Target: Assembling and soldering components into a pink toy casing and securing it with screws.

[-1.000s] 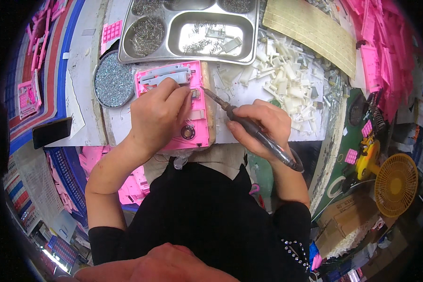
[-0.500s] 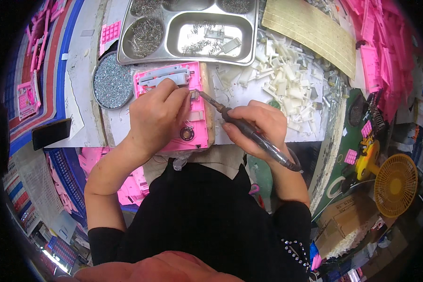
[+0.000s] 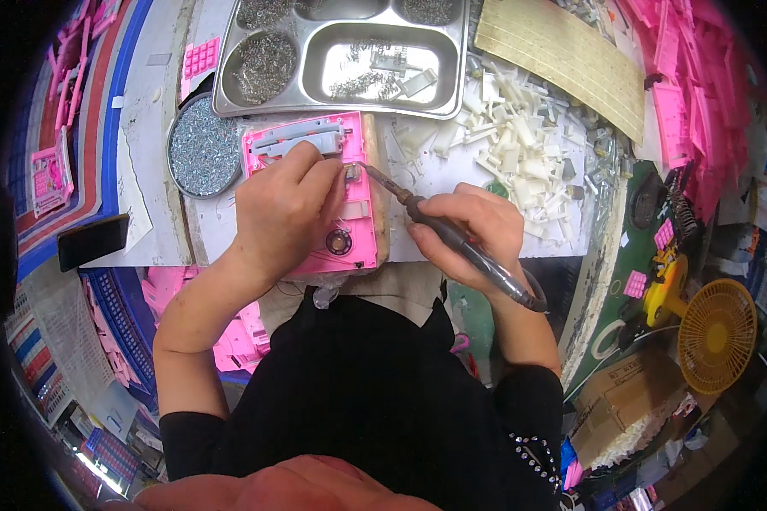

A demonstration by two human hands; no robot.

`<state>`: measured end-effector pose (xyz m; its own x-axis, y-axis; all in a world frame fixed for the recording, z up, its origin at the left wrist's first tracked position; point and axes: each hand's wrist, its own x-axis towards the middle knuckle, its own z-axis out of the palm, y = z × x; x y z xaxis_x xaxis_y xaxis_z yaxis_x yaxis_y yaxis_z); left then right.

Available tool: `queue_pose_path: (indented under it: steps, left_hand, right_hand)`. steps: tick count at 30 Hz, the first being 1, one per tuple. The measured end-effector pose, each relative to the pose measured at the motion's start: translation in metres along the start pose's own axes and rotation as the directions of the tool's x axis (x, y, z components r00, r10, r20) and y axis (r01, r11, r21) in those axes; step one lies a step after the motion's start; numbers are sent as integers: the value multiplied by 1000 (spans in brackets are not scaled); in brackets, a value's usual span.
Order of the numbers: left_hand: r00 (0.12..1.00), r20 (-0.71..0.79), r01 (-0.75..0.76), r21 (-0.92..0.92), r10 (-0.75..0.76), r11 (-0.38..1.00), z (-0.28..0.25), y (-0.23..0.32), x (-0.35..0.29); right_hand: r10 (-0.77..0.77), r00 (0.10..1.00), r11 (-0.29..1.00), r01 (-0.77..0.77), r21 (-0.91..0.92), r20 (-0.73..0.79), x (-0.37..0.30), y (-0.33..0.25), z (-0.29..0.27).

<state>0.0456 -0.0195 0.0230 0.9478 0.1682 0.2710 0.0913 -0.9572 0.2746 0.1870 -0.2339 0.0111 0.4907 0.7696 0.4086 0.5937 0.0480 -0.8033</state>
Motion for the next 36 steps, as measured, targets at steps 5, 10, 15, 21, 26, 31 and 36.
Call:
queue_pose_path:
  steps: [5,10,15,21,26,31,36]
  left_hand:
    - [1000,4,5,3,-5,1000,0,0,0]
    - [995,-84,-52,-1,51,999,3,0,2]
    - [995,-81,-53,-13,52,999,2,0,2]
    - [996,-79,-53,-13,52,999,3,0,2]
    - [996,-72,-50,-1,50,999,2,0,2]
    - [996,-74,-52,-11,51,999,1,0,2]
    - [1000,5,5,-9,-5,1000,-1,1,0]
  right_hand:
    - [29,1000,999,-29,24,4,-2,-3,-1]
    - [-2,1000,1000,2,10,-14,-1,-1,-1]
    - [-13,1000,1000,14,13,-24,-1,1,-1]
    - [0,999,1000,1,20,-33,-2,2,0]
    - [3,1000,1000,-3,6,-20,1,-1,-1]
    - [19,1000,1000,-18,4,-18,1,-2,-2]
    - [11,1000,1000,-11,5,-17,0,-2,-2]
